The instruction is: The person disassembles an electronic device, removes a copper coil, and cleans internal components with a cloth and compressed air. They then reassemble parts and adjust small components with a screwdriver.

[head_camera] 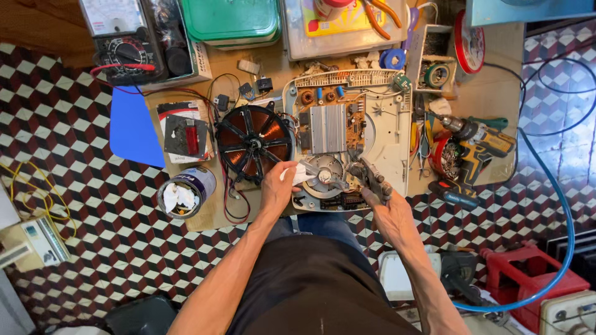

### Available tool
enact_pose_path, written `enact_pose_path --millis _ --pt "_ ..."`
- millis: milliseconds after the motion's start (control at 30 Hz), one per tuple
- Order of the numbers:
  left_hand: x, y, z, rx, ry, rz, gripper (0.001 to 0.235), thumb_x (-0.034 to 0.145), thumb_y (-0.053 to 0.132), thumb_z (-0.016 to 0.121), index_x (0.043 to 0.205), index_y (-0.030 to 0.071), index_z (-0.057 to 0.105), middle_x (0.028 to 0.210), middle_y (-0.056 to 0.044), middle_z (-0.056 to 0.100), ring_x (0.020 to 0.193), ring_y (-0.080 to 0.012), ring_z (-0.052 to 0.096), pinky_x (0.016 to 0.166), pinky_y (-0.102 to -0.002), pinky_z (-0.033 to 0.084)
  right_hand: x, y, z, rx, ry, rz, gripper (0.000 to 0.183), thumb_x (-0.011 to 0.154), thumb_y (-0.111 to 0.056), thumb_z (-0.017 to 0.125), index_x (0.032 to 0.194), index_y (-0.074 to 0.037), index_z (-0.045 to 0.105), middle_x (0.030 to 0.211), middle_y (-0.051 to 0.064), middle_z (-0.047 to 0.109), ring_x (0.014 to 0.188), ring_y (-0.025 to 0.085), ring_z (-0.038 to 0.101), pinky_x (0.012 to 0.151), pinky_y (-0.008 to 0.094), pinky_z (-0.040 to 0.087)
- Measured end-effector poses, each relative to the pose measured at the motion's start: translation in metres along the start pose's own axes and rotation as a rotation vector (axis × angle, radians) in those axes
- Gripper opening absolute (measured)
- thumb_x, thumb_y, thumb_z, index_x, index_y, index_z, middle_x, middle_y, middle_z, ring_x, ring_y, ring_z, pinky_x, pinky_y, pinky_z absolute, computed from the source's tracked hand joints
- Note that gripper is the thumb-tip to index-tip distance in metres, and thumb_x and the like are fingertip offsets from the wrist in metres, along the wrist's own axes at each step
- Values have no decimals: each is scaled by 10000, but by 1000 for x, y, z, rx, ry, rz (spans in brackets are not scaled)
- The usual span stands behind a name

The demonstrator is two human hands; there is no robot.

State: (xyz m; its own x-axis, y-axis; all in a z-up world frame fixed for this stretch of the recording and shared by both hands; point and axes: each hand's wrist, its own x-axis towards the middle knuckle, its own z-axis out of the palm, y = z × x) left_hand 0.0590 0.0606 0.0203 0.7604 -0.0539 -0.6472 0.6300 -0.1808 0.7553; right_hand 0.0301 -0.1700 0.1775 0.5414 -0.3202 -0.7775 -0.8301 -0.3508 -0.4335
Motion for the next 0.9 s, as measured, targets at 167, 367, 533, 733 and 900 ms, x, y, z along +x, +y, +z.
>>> enact_pose_path --millis 167,367,533,733,900 --pt "14 17 6 17 -57 102 307 984 225 594 1199 30 694 1055 -116 750 718 -186 738 627 -285 584 -17 5 12 150 92 35 402 938 -399 624 1162 -66 653 599 56 509 484 156 524 483 340 433" --pt "87 58 39 226 43 431 239 938 192 666 1111 36 726 986 -118 785 835 -195 743 730 -332 573 -13 6 20 319 166 17 419 954 -385 648 1036 25 668 559 66 548 468 151 556 486 328 433" --pt "127 81 53 280 133 453 191 867 169 723 1002 34 724 928 -122 778 835 -221 751 750 -339 574 5 -1 19 340 163 -46 387 945 -374 644 1056 -4 670 560 47 542 475 137 529 464 327 421" --pt "132 68 65 441 105 550 163 811 99 747 946 19 705 954 -147 708 880 -300 703 785 -396 557 17 -1 13 361 152 -38 389 939 -371 654 1066 -3 670 567 55 554 459 148 536 453 328 424" --pt "135 67 69 622 136 538 154 811 116 767 944 45 734 952 -148 663 883 -342 677 767 -440 544 18 2 13 287 123 -40 397 959 -391 640 1052 -6 675 545 58 551 468 138 545 468 319 436"
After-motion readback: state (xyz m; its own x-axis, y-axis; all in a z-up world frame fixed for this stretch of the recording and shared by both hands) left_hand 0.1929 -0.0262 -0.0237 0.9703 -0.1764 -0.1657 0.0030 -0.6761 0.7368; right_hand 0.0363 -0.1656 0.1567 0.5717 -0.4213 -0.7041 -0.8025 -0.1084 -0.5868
